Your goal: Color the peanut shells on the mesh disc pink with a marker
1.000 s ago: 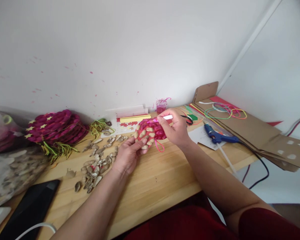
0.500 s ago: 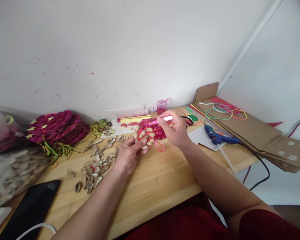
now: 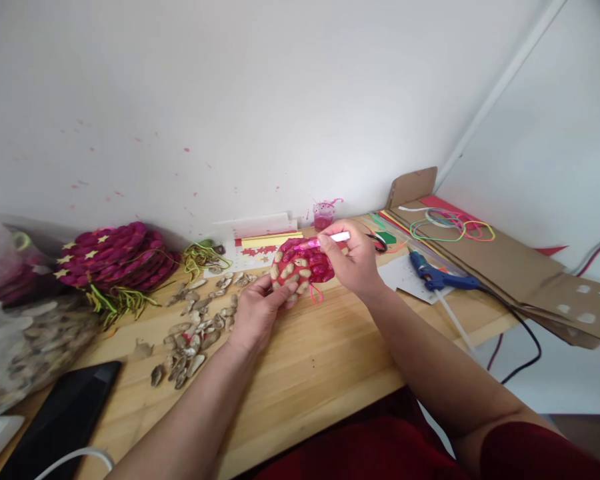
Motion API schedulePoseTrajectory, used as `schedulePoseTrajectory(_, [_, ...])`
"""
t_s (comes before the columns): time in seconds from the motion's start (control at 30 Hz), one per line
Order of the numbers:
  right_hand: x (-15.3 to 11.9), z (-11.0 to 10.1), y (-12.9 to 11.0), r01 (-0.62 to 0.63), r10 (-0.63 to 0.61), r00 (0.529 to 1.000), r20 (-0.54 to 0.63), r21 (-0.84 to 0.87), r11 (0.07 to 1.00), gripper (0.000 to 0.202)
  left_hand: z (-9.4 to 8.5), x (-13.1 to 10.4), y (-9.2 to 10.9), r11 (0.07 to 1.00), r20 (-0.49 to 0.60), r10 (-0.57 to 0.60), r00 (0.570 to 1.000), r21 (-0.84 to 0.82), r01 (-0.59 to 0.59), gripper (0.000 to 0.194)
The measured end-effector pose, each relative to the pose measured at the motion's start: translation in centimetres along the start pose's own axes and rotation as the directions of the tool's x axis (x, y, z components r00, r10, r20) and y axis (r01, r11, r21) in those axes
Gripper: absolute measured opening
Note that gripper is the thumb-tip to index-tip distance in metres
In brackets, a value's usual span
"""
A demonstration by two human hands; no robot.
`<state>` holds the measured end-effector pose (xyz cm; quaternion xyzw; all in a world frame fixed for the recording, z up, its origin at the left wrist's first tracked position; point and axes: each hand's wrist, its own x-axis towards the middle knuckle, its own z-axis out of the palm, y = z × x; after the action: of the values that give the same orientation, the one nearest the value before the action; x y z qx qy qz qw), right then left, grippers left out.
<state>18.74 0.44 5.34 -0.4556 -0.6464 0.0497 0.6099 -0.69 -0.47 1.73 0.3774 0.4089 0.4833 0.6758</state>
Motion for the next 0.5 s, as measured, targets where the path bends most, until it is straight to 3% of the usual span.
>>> schedulePoseTrajectory(0.2, [0.0,0.0,-0.2,0.012,-0.012,1.000,0.006,-0.018,1.000,0.014,-0.8,0.6,-1.0,0.974,0.046,0.149,0.988,0.163,-0.155,0.041])
schedulePoseTrajectory(0.5, [0.0,0.0,-0.1,0.027,-0.027,1.000,-0.003,-0.015,1.000,0.012,-1.2,0.8,-0.9,0.899,0.070,0.256,0.964,0.349,-0.264,0.031])
